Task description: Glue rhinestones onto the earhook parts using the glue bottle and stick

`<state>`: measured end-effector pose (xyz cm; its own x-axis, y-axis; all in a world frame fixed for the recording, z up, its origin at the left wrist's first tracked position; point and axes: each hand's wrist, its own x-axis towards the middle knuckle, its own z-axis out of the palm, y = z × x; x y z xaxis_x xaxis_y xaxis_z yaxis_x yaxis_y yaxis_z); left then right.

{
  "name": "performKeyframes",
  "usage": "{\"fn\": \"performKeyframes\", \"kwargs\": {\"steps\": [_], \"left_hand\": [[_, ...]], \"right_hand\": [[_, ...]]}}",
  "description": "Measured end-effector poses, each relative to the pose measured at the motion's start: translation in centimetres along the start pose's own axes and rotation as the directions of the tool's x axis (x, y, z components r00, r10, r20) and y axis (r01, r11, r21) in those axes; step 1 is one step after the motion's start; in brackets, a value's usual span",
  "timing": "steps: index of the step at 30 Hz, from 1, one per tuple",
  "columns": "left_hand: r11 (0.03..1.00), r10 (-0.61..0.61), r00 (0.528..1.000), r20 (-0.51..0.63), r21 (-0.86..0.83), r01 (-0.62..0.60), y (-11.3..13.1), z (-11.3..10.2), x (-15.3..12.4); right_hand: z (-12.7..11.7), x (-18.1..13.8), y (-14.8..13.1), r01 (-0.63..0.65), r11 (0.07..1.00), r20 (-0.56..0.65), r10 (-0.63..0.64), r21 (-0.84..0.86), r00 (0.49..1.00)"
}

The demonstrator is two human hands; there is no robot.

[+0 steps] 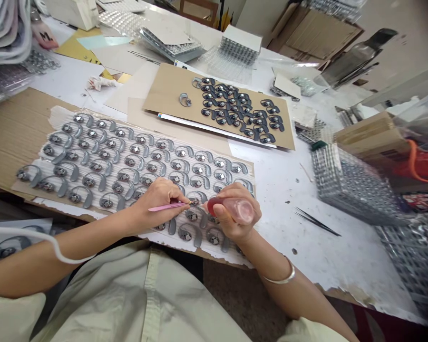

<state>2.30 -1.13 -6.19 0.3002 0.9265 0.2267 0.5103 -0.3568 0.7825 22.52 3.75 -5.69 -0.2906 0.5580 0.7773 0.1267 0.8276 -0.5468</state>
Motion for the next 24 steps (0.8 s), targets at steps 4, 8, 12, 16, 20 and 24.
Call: {"fn": "performKeyframes", "kwargs": {"steps": [4,8,12,16,20,24], "left_hand": [[1.0,0.004,1.0,-0.001,-0.005,-0.004,0.02,0.0,-0.05],[1.0,0.015,1.0,-0.005,-0.018,-0.015,0.01,0.01,0.05],[1.0,0.022,1.0,-0.013,-0.021,-0.022,0.03,-0.02,0.2],[1.0,0.012,1.0,-0.018,-0.023,-0.012,0.1,-0.09,0.33],[0.999,-0.006,1.0,-0.011,-0.049,0.005,0.18,-0.17,0.46],[0.998,-0.019,1.0,-0.009,-0.06,0.019,0.24,-0.21,0.5]], "right_hand": [[0.09,0.04,-0.04,0.003,1.0,0.0,-0.003,-0.005,1.0],[0.15,0.12,-0.16,-0.017,1.0,0.027,0.017,0.015,0.999],[0.13,0.14,-0.18,-0.027,0.999,0.039,0.026,0.033,0.999],[0.17,0.0,-0.08,-0.042,0.999,0.04,0.04,0.034,0.998],[0.28,-0.02,-0.11,-0.042,0.998,0.045,0.041,0.036,0.998],[0.36,0.14,-0.28,-0.029,0.999,0.039,0.029,0.016,0.999]]}}
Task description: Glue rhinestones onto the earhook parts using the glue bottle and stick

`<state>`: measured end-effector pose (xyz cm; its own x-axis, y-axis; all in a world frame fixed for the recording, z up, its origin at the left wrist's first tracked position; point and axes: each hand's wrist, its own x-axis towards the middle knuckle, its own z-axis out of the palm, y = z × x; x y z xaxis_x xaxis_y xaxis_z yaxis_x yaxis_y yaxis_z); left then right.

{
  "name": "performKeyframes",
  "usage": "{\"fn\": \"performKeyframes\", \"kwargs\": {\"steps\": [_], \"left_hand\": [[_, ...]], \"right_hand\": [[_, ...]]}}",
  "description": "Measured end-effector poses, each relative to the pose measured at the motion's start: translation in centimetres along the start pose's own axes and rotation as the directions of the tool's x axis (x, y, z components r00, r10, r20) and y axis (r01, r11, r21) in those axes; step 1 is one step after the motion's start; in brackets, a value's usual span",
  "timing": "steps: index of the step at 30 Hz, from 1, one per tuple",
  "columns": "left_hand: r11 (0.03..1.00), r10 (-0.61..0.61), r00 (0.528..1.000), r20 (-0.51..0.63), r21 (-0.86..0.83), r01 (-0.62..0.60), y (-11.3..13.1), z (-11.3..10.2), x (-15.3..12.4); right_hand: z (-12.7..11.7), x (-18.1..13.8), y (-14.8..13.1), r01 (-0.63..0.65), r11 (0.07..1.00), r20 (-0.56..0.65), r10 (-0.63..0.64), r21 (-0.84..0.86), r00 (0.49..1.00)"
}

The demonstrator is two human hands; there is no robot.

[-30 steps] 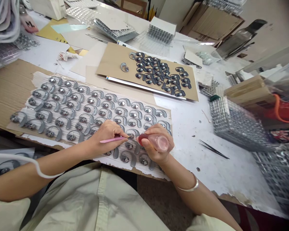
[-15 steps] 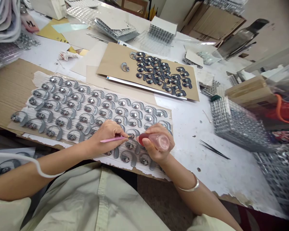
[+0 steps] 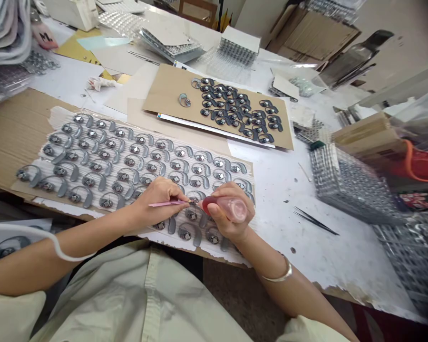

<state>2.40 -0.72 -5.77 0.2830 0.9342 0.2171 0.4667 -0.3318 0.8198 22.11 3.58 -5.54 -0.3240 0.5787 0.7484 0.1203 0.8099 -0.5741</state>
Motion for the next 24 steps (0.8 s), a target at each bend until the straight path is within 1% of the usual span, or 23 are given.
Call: {"fn": "performKeyframes", "kwargs": {"steps": [10,18,21,23,24], "left_hand": [[1.0,0.011,1.0,-0.004,0.003,-0.011,0.0,0.0,0.0],[1.0,0.005,1.0,-0.001,0.022,-0.005,0.0,0.1,0.0],[1.0,0.007,1.0,-0.009,0.028,-0.007,0.0,0.2,0.0],[0.999,0.017,0.999,-0.033,0.041,-0.016,0.1,0.2,0.0],[0.999,0.016,0.999,-0.052,0.04,-0.014,0.1,0.1,0.0]], "right_hand": [[0.1,-0.1,0.0,-0.014,1.0,-0.003,0.014,-0.004,1.0],[0.0,-0.4,0.3,-0.053,0.999,-0.022,0.053,0.01,0.998],[0.0,-0.3,0.7,-0.124,0.989,-0.077,0.131,0.086,0.988],[-0.1,0.0,1.1,-0.183,0.965,-0.158,0.213,0.186,0.964],[-0.2,0.2,1.3,-0.208,0.949,-0.204,0.258,0.235,0.944]]}}
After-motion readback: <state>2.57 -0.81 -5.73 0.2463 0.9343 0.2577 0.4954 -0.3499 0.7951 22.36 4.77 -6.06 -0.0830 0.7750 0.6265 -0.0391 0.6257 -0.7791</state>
